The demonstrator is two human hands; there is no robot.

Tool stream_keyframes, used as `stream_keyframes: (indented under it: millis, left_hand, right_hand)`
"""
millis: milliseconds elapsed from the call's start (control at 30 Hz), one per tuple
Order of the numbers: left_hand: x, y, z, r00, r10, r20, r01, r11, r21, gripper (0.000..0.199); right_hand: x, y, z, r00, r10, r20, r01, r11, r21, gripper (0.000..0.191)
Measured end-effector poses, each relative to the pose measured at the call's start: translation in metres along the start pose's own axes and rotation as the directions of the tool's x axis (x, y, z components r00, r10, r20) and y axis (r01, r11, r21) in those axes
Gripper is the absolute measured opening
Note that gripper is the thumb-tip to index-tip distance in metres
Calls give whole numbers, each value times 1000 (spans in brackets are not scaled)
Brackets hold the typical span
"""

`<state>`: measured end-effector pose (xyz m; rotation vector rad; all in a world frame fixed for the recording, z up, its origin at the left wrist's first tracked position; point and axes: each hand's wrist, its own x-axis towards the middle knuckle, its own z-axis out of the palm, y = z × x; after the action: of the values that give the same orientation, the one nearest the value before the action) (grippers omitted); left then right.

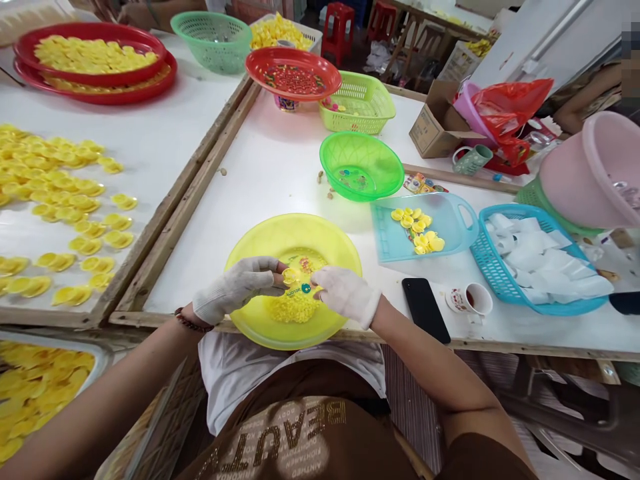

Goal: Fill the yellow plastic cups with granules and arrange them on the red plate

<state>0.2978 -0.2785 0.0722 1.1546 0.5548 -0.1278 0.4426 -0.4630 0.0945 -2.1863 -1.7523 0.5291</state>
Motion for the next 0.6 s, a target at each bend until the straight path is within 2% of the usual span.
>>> stream_keyframes:
  millis: [33,133,200,267,333,400,500,600]
  left_hand:
    - [0,0,1,1000,26,-11,-26,999,35,32]
    - [1,-1,8,991,135,-18,-127,964,234,26]
    - [1,-1,12,980,199,0,-185,912,366,23]
    - [0,-1,13,972,232,-16,-203,878,434,22]
    - [-1,0,11,975,213,-67,-167,895,413,24]
    - [-2,1,8,985,145,-89,-112,946,304,27]
    - [-3,3,6,996,72,-56,-62,985,159,29]
    - [-1,4,7,998,53,-21,-50,989,136,29]
  right_hand:
    - [0,-2,1,999,33,-2,-33,999,-2,9]
    - [7,-7,6,988,124,-87,-114,987,114,33]
    - [15,-5,8,991,123,-59,-106,968,229,30]
    - [18,1,9,998,64,10,-63,950,305,18]
    - [18,8,8,1000,6,5,-7,949,314,22]
    - [16,11,7,998,3,-65,16,956,293,28]
    - [16,6,9,992,87,-89,-50,933,355,22]
    - [20,2,13,991,118,-57,-79,883,463,17]
